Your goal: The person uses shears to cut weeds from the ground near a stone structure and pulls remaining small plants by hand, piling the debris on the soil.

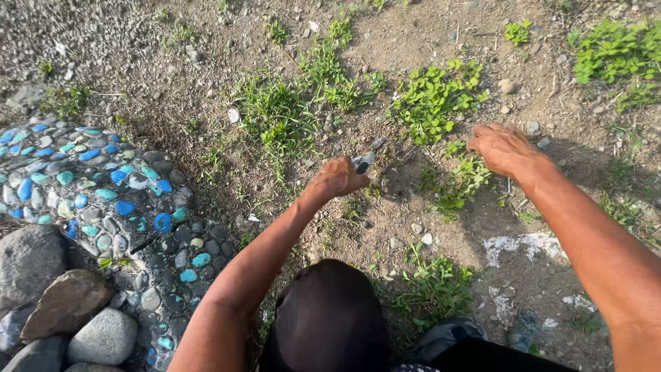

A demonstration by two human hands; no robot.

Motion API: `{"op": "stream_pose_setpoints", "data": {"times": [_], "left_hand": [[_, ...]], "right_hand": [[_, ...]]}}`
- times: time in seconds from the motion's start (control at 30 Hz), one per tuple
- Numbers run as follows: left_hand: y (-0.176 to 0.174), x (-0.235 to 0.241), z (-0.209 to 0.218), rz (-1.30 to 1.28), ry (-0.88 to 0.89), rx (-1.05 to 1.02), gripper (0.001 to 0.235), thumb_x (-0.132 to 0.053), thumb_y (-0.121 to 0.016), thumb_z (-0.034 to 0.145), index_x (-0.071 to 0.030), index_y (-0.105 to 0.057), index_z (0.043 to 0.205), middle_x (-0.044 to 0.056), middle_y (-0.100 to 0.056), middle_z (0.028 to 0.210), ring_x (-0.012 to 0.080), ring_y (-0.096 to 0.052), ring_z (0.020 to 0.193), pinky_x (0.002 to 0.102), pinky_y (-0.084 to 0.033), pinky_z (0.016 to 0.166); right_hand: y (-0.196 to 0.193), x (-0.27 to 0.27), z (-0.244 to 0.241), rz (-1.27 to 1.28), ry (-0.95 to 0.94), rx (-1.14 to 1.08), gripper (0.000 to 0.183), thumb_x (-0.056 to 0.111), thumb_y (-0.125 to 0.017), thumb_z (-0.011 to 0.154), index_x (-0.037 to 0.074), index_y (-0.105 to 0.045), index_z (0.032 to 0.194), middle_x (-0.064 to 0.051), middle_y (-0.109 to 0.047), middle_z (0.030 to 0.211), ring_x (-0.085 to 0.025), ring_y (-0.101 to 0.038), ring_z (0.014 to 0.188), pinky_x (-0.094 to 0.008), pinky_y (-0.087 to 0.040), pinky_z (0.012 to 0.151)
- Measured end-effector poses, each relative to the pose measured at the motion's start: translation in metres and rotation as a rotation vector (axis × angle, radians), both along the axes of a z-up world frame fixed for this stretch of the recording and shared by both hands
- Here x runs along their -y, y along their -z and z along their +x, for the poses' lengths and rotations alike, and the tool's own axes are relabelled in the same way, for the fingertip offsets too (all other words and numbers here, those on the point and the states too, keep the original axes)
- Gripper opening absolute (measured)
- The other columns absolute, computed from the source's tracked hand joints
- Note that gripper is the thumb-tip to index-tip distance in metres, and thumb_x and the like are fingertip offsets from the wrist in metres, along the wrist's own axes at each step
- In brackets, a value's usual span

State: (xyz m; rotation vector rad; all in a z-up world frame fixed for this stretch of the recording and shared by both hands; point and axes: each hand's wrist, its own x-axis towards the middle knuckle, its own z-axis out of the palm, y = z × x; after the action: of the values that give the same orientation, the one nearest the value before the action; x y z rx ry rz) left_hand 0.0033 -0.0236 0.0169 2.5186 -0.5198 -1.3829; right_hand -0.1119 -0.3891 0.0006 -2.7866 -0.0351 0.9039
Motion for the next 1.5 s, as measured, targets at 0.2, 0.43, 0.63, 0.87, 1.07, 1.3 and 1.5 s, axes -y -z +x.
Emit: {"op": "stream_pose_setpoints", "data": {"times": [0.2,0.43,0.63,0.87,1.07,1.3,1.5], "left_hand": [[-0.104,0.003,-0.019,-0.003,0.067,0.202,0.071,-0.051,-0.071,0.079,0.007,-0.057,0.118,0.019,-0.064,0.096,0.0292,-0.062,0.082,0.043,-0.052,0.065],[-0.200,0.059,-0.026,0.043,0.160,0.659,0.075,-0.044,-0.077,0.069,0.001,-0.058,0.125,0.025,-0.062,0.110,0.0411,-0.062,0.102,0.054,-0.050,0.081],[-0.103,0.025,-0.062,0.166,-0.040,0.366,0.053,-0.042,-0.063,0.085,-0.004,-0.064,0.121,0.022,-0.067,0.115,0.0391,-0.065,0.111,0.050,-0.052,0.092],[-0.024,-0.023,-0.088,0.092,0.083,0.384,0.051,-0.044,-0.057,0.099,0.005,-0.059,0.111,0.026,-0.064,0.105,0.0397,-0.065,0.100,0.051,-0.053,0.087],[-0.060,0.026,-0.024,0.063,-0.021,0.231,0.044,-0.034,-0.059,0.088,0.003,-0.060,0.111,0.020,-0.069,0.093,0.0310,-0.069,0.078,0.047,-0.060,0.067],[0.009,0.061,0.048,-0.034,0.354,0.177,0.052,-0.047,-0.058,0.091,0.003,-0.067,0.104,0.019,-0.071,0.089,0.0282,-0.070,0.076,0.044,-0.061,0.069],[0.086,0.059,0.126,-0.274,0.254,0.518,0.063,-0.052,-0.073,0.080,0.008,-0.067,0.099,0.024,-0.069,0.089,0.0332,-0.069,0.074,0.049,-0.059,0.061]], "right_hand": [[-0.060,0.061,-0.044,0.081,0.090,0.009,0.061,0.012,-0.069,0.089,0.034,-0.056,0.145,-0.001,-0.030,0.165,-0.033,-0.032,0.149,-0.051,-0.023,0.123],[-0.019,0.127,-0.163,0.431,0.079,0.269,0.037,0.026,-0.067,0.088,0.014,-0.070,0.124,-0.013,-0.057,0.148,-0.032,-0.048,0.142,-0.043,-0.038,0.118],[0.053,0.162,-0.203,0.396,0.315,-0.116,0.052,0.036,-0.068,0.093,0.012,-0.065,0.139,-0.015,-0.069,0.141,-0.032,-0.065,0.133,-0.044,-0.052,0.112],[0.003,0.103,-0.144,0.313,0.494,-0.232,0.058,0.038,-0.065,0.093,0.020,-0.055,0.148,-0.010,-0.046,0.159,-0.031,-0.042,0.147,-0.047,-0.035,0.120],[-0.017,-0.017,-0.065,0.481,0.574,0.104,0.050,0.035,-0.059,0.097,0.012,-0.058,0.141,-0.013,-0.059,0.143,-0.034,-0.056,0.133,-0.046,-0.046,0.111],[0.056,-0.125,-0.013,0.220,0.291,0.569,0.053,0.024,-0.063,0.090,0.017,-0.054,0.141,-0.011,-0.043,0.155,-0.032,-0.039,0.146,-0.062,-0.025,0.117],[0.059,-0.119,-0.014,-0.744,0.097,0.474,0.085,0.017,-0.063,0.079,0.044,-0.035,0.154,0.001,-0.036,0.165,-0.021,-0.033,0.147,-0.065,-0.015,0.113]]}}
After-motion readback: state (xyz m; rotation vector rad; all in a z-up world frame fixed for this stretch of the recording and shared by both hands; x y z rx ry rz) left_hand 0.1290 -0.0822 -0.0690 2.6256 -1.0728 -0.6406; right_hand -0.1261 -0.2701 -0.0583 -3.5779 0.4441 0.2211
